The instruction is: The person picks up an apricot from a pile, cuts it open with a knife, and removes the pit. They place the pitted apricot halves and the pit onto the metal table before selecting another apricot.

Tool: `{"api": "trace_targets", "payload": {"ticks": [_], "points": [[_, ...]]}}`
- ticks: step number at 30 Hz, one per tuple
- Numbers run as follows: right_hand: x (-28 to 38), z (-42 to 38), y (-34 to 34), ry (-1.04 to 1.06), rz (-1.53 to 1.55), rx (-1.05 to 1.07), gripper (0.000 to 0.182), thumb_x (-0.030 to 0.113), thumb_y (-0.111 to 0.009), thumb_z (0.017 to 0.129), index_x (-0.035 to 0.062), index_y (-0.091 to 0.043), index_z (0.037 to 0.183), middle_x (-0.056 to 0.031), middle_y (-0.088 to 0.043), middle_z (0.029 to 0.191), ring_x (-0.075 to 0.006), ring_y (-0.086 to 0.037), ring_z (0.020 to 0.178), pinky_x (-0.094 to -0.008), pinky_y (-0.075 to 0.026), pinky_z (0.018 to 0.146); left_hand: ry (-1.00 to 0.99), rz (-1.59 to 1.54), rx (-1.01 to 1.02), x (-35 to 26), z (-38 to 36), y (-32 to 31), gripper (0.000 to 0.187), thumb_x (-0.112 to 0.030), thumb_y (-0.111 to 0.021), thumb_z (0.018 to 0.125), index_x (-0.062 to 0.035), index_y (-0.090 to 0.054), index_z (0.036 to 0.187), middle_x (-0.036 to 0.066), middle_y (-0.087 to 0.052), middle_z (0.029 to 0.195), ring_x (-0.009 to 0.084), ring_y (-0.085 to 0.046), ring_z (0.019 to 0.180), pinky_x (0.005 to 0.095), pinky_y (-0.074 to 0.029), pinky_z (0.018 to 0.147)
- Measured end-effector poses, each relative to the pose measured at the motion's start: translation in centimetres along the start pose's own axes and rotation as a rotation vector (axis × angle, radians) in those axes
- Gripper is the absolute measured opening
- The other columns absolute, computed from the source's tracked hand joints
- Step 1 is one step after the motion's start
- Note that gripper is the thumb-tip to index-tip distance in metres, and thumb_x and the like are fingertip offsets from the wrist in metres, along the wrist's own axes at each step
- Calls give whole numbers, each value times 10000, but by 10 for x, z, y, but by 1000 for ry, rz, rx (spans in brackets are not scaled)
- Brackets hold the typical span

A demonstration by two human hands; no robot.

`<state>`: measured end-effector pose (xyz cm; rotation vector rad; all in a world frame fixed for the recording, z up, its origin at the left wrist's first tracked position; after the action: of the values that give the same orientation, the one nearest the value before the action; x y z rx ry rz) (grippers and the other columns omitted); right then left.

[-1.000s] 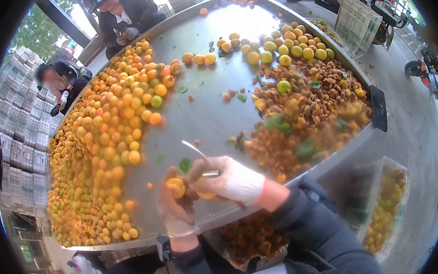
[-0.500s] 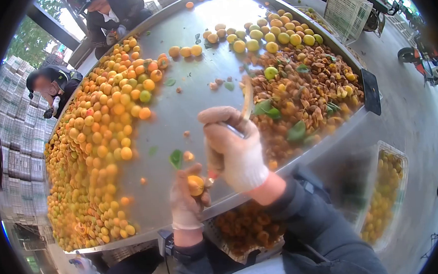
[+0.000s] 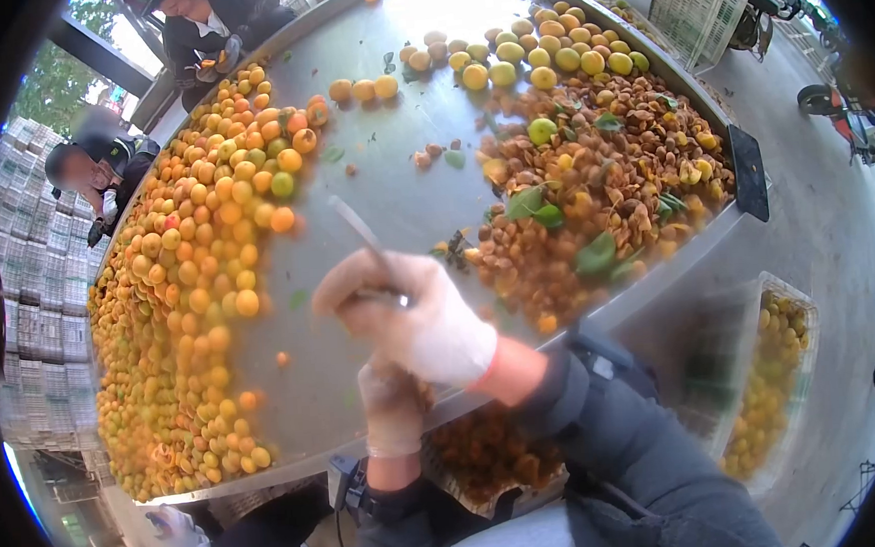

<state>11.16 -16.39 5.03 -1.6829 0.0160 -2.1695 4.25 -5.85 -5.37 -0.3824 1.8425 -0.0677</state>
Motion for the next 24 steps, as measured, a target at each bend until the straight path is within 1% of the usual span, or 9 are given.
{"api": "trace_targets", "payload": {"ticks": [1, 2, 5, 7, 10, 14, 16, 19, 24], "points": [[-12, -4, 6, -315, 190, -82, 118, 21, -596, 847, 27, -651, 952, -31, -577, 694, -87, -523, 536, -209, -403, 476, 81, 20, 64, -1, -1, -4, 270, -232, -505, 966, 4, -619, 1033, 37, -624, 762, 102, -536, 489, 216, -384, 434], [-14, -3, 8, -313, 192, -85, 118, 21, -596, 847, 27, -651, 952, -31, -577, 694, -87, -523, 536, -209, -403, 476, 81, 23, 66, -5, 0, -6, 270, -232, -505, 966, 4, -619, 1033, 37, -624, 762, 102, -536, 489, 216, -384, 434], [-45, -5, 19, -440, 725, -349, 143, 7, -529, 859, 75, -619, 946, 40, -424, 613, -50, -302, 409, -216, -196, 356, 167, 163, -88, -10, 3, -1, 282, -228, -498, 969, -14, -612, 1111, 28, -631, 793, 103, -540, 489, 209, -376, 417], [-65, -4, 24, -465, 797, -385, 143, 19, -509, 878, 77, -599, 973, 44, -374, 588, -60, -285, 394, -219, -220, 352, 269, -216, -37, -11, 1, -4, 322, -256, -502, 967, -44, -596, 1190, 33, -635, 797, 101, -538, 484, 195, -365, 391], [-80, -5, 23, -529, 913, -465, 152, 41, -465, 915, 91, -567, 1016, 40, -301, 560, -73, -253, 377, -224, -227, 340, 319, -333, 11, -10, 0, -3, 378, -314, -519, 956, -63, -584, 1231, 35, -634, 790, 94, -537, 480, 183, -355, 368], [-76, -10, 13, -548, 957, -505, 151, 43, -470, 920, 86, -576, 1018, 36, -309, 558, -72, -263, 378, -227, -219, 334, 264, -318, 21, -7, 11, 1, 414, -369, -523, 945, -74, -591, 1228, 24, -617, 763, 88, -523, 470, 185, -355, 370], [-50, -5, 21, -303, 774, -445, 157, 37, -481, 915, 68, -595, 1019, 27, -333, 550, -78, -275, 369, -231, -236, 329, 335, -159, -228, -9, 17, 16, 419, -411, -447, 951, -98, -551, 1209, 61, -603, 671, 136, -526, 400, 174, -298, 312], [-40, -8, 23, -262, 653, -470, 157, 13, -505, 884, 44, -605, 1001, 12, -392, 554, -86, -318, 369, -245, -240, 333, 235, -109, -133, -14, 18, 23, 424, -422, -442, 956, -99, -556, 1205, 65, -609, 671, 140, -550, 419, 171, -301, 318], [-26, -13, 24, -145, 693, -466, 141, -6, -508, 870, 17, -602, 973, 1, -429, 562, -86, -359, 378, -248, -257, 341, 223, -47, -163, -16, 13, 17, 419, -423, -498, 938, -90, -584, 1177, 60, -621, 705, 141, -559, 429, 186, -316, 323]]}}
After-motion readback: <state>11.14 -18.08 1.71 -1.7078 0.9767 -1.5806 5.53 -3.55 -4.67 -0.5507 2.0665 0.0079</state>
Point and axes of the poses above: each hand's wrist, its own z-axis towards the middle knuckle, its own y-axis out of the back of the hand, x = y × z, the point moved 6 cm from there along z, towards the middle knuckle
